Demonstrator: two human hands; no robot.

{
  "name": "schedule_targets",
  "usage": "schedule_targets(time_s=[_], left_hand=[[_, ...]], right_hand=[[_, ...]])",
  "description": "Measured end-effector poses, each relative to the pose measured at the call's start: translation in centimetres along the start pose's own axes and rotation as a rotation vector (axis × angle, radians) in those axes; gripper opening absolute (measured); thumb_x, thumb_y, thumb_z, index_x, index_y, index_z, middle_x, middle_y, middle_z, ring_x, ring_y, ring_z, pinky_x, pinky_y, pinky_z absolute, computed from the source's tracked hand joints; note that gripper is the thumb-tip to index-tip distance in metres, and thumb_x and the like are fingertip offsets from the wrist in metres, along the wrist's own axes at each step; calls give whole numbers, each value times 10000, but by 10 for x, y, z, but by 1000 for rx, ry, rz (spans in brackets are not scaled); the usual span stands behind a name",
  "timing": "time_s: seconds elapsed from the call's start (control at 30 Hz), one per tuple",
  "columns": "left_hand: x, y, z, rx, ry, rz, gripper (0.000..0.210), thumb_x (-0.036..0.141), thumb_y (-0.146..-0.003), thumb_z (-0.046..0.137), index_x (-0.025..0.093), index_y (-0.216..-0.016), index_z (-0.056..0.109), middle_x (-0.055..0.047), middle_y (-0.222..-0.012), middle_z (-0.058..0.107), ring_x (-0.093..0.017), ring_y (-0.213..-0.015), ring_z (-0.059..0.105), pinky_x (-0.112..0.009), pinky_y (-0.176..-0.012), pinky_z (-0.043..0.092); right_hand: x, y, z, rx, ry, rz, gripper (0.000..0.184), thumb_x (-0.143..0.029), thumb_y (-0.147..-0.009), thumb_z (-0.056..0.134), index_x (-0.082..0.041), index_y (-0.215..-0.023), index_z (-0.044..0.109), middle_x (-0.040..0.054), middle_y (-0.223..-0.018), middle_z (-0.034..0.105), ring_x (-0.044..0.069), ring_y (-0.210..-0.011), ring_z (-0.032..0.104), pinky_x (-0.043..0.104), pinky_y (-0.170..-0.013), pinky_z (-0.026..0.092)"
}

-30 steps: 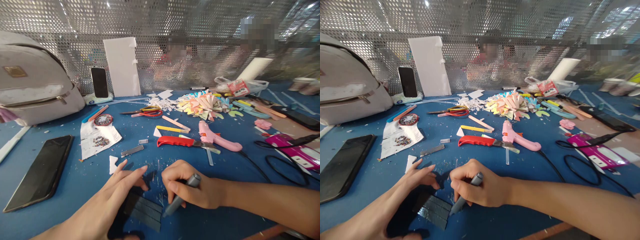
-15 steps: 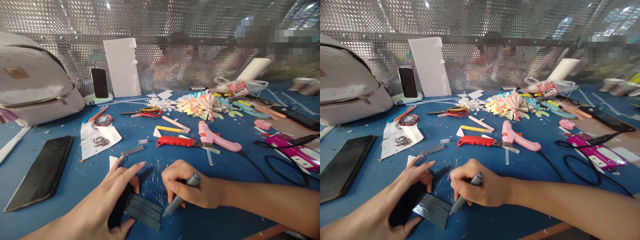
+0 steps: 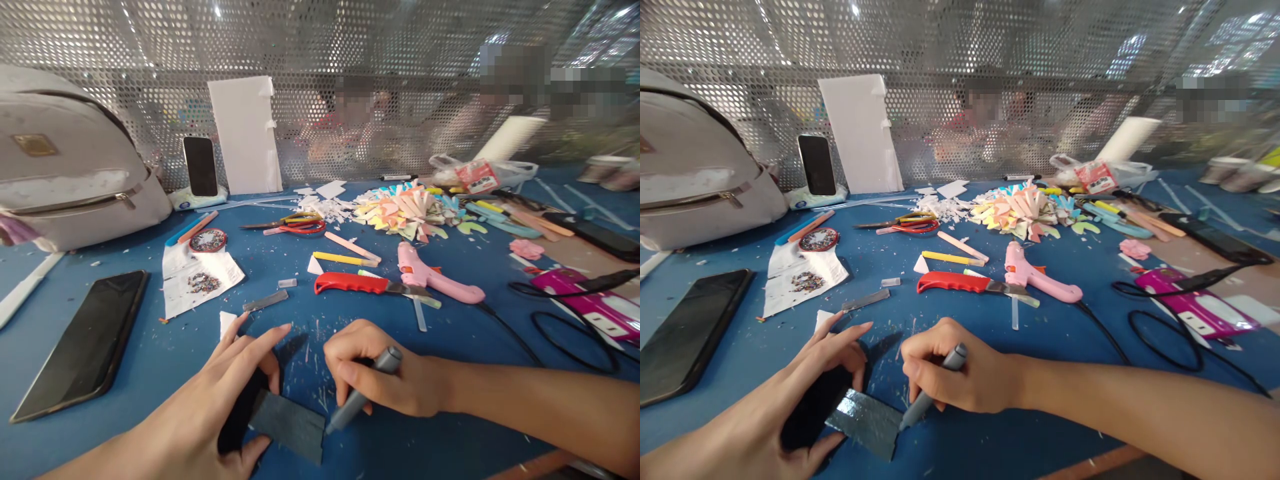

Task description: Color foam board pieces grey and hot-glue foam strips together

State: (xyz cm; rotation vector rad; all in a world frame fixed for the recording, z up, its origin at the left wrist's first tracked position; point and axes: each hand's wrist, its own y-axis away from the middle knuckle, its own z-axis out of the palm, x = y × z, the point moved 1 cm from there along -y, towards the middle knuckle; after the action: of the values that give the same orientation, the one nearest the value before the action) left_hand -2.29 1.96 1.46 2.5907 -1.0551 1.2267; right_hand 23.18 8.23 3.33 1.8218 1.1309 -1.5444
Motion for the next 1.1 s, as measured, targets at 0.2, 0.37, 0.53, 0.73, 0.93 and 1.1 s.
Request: schedule_targets(time_s=[0.2,0.37,0.53,0.73,0.93,1.1], left_hand=[[1,2,1,-42,27,-41,1042,80,-734,597,343,-1593,71,9,-1094,628,-209,-1084,648,-623,-1245,-51],[4,1,2,-32,9,-9,1051,72,-708,608,347,-1584,96,14,-1073,628,-210,-1076,636,-612,-1257,-9],[2,0,3,-41,33,12,1048,87,-706,596,339,-1589,92,16,-1075,627,-210,-1100,622,-597,-1262,-1],[5,1,2,-48,10,-33,1030,40,-735,581,353,-1584,90,46,-1101,610,-154,-1137,600,-473,-1280,-22],[3,1,-1,-62,13,9,989,73,-768,562,306,-1595,73,32,-1094,618,-163,-1103,611,-487,-1263,-68],[0,-8,-29,32,-143,15,887,101,-874,550,265,-1605,75,20,-1063,614,-164,-1107,614,-493,-1264,-53]], right_hand=[[0,-1,-1,-9,-26,7,480,-427,-1027,451,-143,-673,605,-20,-550,533,96,-456,539,214,-495,423],[1,-3,5,-39,41,-103,270,-351,-950,578,-148,-784,645,15,-679,633,123,-625,582,239,-627,454],[4,-4,10,-76,131,-152,313,-431,-955,613,-148,-843,686,38,-755,657,146,-718,601,257,-695,454],[4,-6,11,-98,139,-181,409,-515,-978,584,-144,-839,686,45,-739,666,145,-708,598,251,-677,451],[0,-3,5,-39,20,-103,358,-414,-1002,531,-154,-781,637,15,-642,619,120,-570,565,241,-587,452],[-2,1,2,96,-38,-168,339,-382,-1034,506,-148,-835,648,20,-662,610,129,-576,599,242,-563,458]])
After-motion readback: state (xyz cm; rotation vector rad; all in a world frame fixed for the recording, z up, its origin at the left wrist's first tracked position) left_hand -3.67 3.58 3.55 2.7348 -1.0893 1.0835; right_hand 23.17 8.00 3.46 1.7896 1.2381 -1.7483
